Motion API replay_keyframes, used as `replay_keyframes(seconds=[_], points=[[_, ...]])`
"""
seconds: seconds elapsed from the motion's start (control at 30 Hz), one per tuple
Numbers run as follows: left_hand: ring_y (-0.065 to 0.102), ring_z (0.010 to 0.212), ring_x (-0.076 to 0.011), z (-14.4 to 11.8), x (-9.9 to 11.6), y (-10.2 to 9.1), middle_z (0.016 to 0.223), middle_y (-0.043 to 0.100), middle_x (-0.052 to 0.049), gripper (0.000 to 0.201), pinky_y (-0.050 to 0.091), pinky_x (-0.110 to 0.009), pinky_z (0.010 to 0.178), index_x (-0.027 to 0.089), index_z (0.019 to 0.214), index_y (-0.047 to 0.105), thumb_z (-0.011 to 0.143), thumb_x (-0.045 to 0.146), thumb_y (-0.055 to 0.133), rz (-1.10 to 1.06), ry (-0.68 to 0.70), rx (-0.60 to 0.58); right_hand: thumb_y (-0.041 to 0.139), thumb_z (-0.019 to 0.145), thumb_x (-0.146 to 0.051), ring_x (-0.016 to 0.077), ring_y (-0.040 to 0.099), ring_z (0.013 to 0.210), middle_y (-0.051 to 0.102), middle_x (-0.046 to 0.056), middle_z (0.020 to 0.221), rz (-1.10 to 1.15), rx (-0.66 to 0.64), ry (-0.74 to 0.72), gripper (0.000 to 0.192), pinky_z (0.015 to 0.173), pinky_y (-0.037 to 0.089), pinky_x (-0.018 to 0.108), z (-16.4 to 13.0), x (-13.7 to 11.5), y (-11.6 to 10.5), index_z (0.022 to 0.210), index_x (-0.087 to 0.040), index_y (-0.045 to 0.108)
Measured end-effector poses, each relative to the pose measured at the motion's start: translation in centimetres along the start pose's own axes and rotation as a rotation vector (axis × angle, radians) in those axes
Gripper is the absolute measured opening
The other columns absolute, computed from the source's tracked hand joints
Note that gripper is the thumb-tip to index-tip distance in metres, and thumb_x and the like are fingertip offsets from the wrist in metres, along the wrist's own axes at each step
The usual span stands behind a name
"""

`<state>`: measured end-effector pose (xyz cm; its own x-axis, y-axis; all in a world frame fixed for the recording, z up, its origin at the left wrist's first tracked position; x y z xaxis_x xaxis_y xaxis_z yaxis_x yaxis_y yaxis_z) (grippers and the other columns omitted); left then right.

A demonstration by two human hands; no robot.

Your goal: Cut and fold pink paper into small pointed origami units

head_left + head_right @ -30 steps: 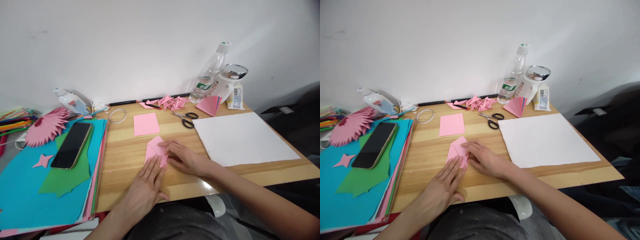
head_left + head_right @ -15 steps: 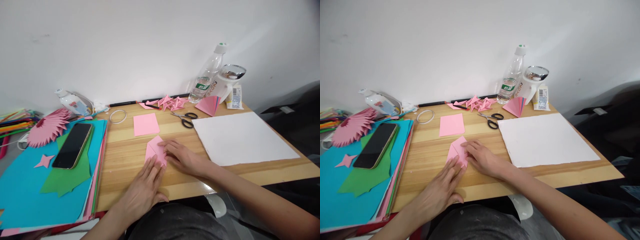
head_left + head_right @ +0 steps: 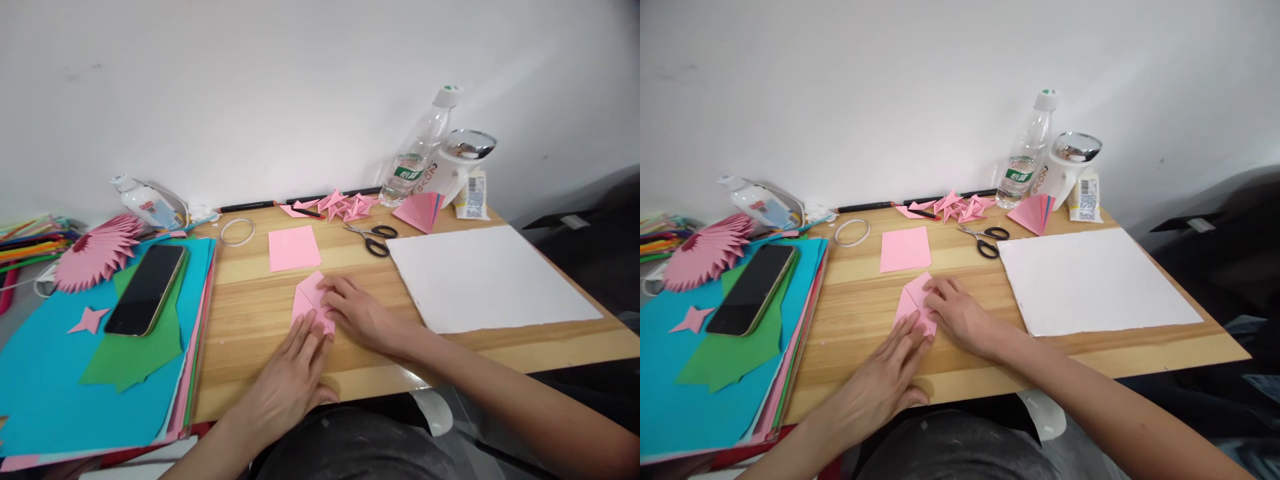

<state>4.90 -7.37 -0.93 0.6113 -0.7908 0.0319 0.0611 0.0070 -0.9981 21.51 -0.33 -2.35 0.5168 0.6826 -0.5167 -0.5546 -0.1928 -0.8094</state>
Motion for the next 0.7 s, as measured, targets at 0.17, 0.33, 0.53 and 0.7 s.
replay_keyframes(seconds=[0.17,0.33,0.53,0.7], points=[[0.029,0.134,-0.0349,0.2,0.0,0.0,0.133,0.049,-0.022,0.067,0.039,-0.045,0.104,0.004,0.128,0.045,0.084,0.054,0.049,-0.01,-0.011,0.003,0.047,0.088,-0.009,0.0242,0.045,0.108,0.048,0.014,0.117,-0.024,0.007,0.011,0.01,0.089,0.047,0.043,0.1,0.1,0.4,0.09,-0.016,0.054],[0.031,0.132,-0.0375,0.3,0.1,0.3,0.13,0.049,-0.027,0.076,0.044,-0.046,0.099,0.004,0.126,0.046,0.075,0.059,0.058,0.018,-0.033,0.001,0.05,0.085,-0.009,0.0249,0.046,0.11,0.048,0.013,0.118,0.021,0.028,0.03,0.015,0.09,0.047,0.045,0.0,0.3,0.7,0.097,-0.018,0.051],[0.029,0.132,-0.0404,0.0,0.2,0.8,0.133,0.046,-0.029,0.079,0.042,-0.048,0.1,0.002,0.129,0.043,0.074,0.057,0.06,0.038,-0.003,0.004,0.051,0.086,-0.011,0.0253,0.05,0.109,0.049,0.015,0.116,0.05,0.117,0.058,0.012,0.087,0.05,0.045,-0.4,0.3,0.6,0.096,-0.018,0.048],[0.023,0.134,-0.0395,-0.2,0.2,0.8,0.137,0.043,-0.026,0.079,0.038,-0.048,0.104,0.002,0.133,0.039,0.077,0.053,0.061,0.03,-0.007,-0.006,0.042,0.092,-0.014,0.0255,0.049,0.109,0.052,0.016,0.112,-0.043,0.138,-0.067,0.012,0.088,0.05,0.044,-0.7,-0.6,-0.1,0.096,-0.015,0.054]])
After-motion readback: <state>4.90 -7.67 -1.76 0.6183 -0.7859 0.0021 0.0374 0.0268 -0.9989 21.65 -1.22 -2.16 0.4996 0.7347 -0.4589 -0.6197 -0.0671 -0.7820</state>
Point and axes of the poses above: each hand's wrist, its own z-axis towards the middle knuckle, its own y-axis out of the palm, x = y × z, the point moved 2 cm from there along z, towards the middle knuckle
